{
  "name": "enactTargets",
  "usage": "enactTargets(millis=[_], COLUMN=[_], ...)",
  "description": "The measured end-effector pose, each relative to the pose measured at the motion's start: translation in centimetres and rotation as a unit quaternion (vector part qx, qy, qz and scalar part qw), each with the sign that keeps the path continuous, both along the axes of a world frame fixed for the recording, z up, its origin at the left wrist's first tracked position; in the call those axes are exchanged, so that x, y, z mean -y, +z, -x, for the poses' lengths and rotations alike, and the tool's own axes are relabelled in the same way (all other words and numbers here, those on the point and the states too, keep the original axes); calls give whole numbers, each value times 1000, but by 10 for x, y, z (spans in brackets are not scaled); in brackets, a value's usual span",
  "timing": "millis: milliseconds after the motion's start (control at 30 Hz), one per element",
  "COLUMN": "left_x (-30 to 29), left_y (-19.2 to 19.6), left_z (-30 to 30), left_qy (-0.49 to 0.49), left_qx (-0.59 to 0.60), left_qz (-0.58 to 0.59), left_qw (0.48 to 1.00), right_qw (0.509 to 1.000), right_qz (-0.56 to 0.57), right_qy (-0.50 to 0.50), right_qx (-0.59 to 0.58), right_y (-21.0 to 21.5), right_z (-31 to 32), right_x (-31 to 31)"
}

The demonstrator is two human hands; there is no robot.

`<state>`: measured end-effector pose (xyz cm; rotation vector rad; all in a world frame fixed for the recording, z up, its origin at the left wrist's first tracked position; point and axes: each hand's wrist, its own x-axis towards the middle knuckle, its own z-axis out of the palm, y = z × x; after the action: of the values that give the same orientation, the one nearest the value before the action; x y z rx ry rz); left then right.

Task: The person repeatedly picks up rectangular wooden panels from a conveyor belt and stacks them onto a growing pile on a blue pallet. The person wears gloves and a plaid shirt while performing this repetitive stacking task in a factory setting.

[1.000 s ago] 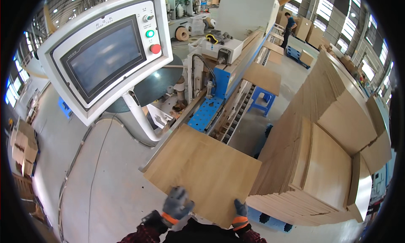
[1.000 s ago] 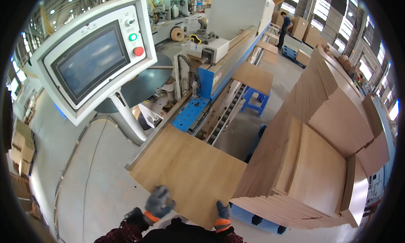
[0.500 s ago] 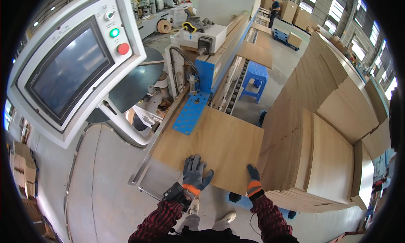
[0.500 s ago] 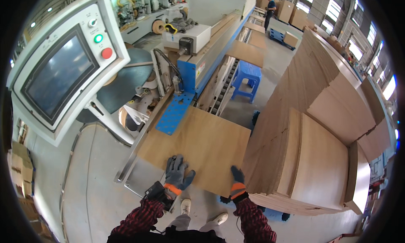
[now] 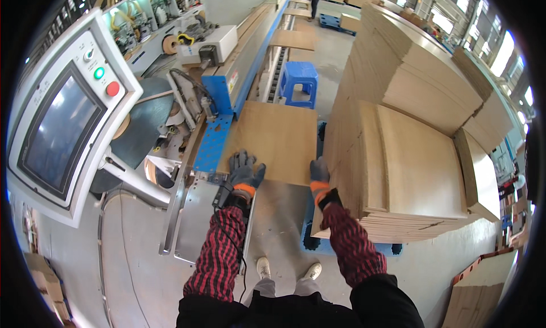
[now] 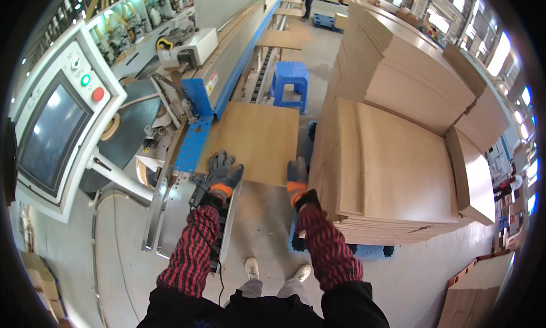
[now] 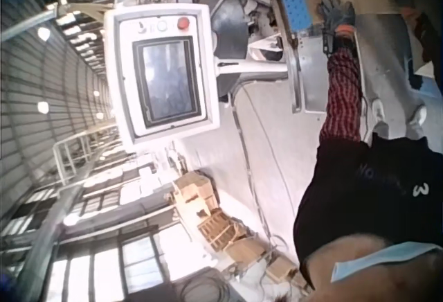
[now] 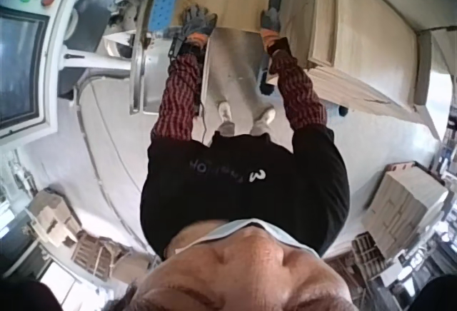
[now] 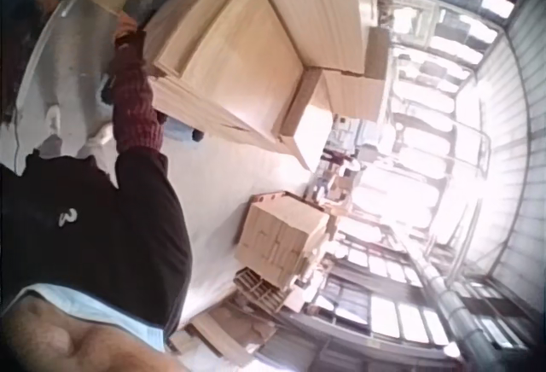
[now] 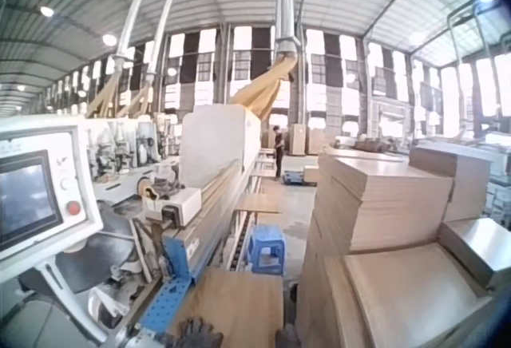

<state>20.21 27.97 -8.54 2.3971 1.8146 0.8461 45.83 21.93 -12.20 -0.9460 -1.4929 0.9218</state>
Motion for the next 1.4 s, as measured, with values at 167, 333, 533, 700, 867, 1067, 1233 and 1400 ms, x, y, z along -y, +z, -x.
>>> enactTargets(millis=[167, 333, 533, 700, 867, 1067, 1233, 1400], left_x=[9, 96, 143, 145, 140, 120, 113, 138], left_y=[45, 129, 200, 181, 161, 159, 159, 163], left_z=[-32, -146, -215, -236, -247, -239, -212, -146], left_qy=[-19, -310, -213, -198, -194, -200, -182, -201], left_qx=[85, 491, 240, 310, 347, 436, 431, 543], left_qz=[146, 263, 12, 114, 114, 158, 205, 226], left_qw=[985, 770, 947, 923, 910, 863, 860, 783], right_qw=[929, 649, 551, 481, 508, 585, 599, 872], right_qz=[-74, -139, 228, 237, 271, 197, 252, 172], right_qy=[-177, -560, -663, -674, -644, -632, -593, -447], right_qx=[315, 497, 452, 508, 504, 468, 475, 105], right_y=[130, 237, 243, 236, 244, 228, 230, 220], right_z=[31, -115, -319, -354, -359, -322, -266, -210], right_x=[184, 246, 227, 236, 237, 280, 334, 392])
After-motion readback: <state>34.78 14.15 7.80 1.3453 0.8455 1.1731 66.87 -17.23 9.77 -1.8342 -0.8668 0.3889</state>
